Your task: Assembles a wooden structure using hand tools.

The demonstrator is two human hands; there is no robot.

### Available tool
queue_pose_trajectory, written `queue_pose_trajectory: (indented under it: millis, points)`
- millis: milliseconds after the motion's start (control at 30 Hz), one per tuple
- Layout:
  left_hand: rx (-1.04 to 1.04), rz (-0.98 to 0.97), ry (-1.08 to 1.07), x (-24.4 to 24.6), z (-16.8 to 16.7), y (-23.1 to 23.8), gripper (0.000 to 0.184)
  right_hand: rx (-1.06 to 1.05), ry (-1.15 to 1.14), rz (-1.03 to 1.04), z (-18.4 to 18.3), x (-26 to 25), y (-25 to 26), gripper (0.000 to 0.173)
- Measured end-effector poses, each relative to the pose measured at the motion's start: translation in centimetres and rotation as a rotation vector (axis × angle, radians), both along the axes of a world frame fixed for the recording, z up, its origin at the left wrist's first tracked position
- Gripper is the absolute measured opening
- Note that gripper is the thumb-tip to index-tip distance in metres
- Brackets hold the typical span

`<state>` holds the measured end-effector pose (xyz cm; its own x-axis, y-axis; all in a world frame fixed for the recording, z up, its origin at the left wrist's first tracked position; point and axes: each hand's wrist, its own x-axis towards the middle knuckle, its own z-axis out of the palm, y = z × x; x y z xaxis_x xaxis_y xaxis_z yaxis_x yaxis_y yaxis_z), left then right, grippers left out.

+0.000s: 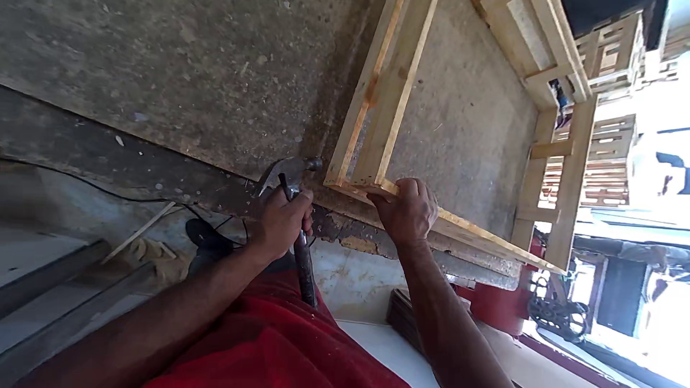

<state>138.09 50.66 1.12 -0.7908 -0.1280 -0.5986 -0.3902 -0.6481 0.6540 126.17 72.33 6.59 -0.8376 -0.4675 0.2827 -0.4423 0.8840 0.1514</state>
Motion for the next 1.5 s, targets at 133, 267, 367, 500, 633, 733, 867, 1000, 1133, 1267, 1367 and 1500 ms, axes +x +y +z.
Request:
queue_pose_trajectory:
  millis: [133,267,367,500,633,733,867,1000,1133,1267,1367,1500]
  points:
    - [-0.035,-0.115,0.024,-0.3,0.9,0.1,0.025,0.012,0.001,-0.006,0.0,0.2,0.0,0.054]
    - [-0.097,-0.104,-0.017,-1.1,1.9,-1.8,0.03,0.019,-0.012,-0.022,0.1,0.3,-0.1,0.054]
    - [-0.114,-0.131,-0.116,-1.5,2.1,-1.7,0.032,0.013,0.002,-0.022,0.1,0.4,-0.1,0.055]
    - [-0.075,-0.484,-0.126,-2.0,2.3,-0.3,0.033,0.014,0.014,-0.026,0.1,0.6,0.0,0.055]
    - [-0.09,-0.267,-0.117,-2.0,2.9,-2.2,0.03,0.017,-0.019,-0.042,0.3,0.5,-0.2,0.054]
    - [-0.055,-0.334,-0.101,-2.7,3.3,-1.3,0.033,0.009,-0.024,-0.036,0.3,0.4,-0.2,0.053]
    - [-0.113,-0.546,-0.045,-3.0,4.0,-2.8,0.032,-0.01,-0.057,-0.033,0.6,0.6,-0.1,0.051]
    - [-0.084,-0.376,-0.026,-3.5,6.0,-1.3,0.03,-0.008,-0.065,-0.043,0.6,0.4,-0.1,0.051]
    - [-0.151,-0.627,0.002,-4.0,6.1,-3.5,0.028,0.0,-0.082,-0.04,0.9,0.3,-0.1,0.05]
    - [-0.248,-0.35,-0.077,-1.0,4.6,-5.3,0.026,-0.036,-0.11,-0.039,1.1,0.3,-0.2,0.046]
    - [-0.315,-0.181,-0.148,1.6,2.4,-7.0,0.02,-0.033,-0.15,-0.041,1.4,0.0,-0.4,0.047]
    - [-0.321,0.112,-0.177,3.7,1.6,-9.5,0.012,-0.063,-0.283,-0.063,2.7,0.3,-0.7,0.07]
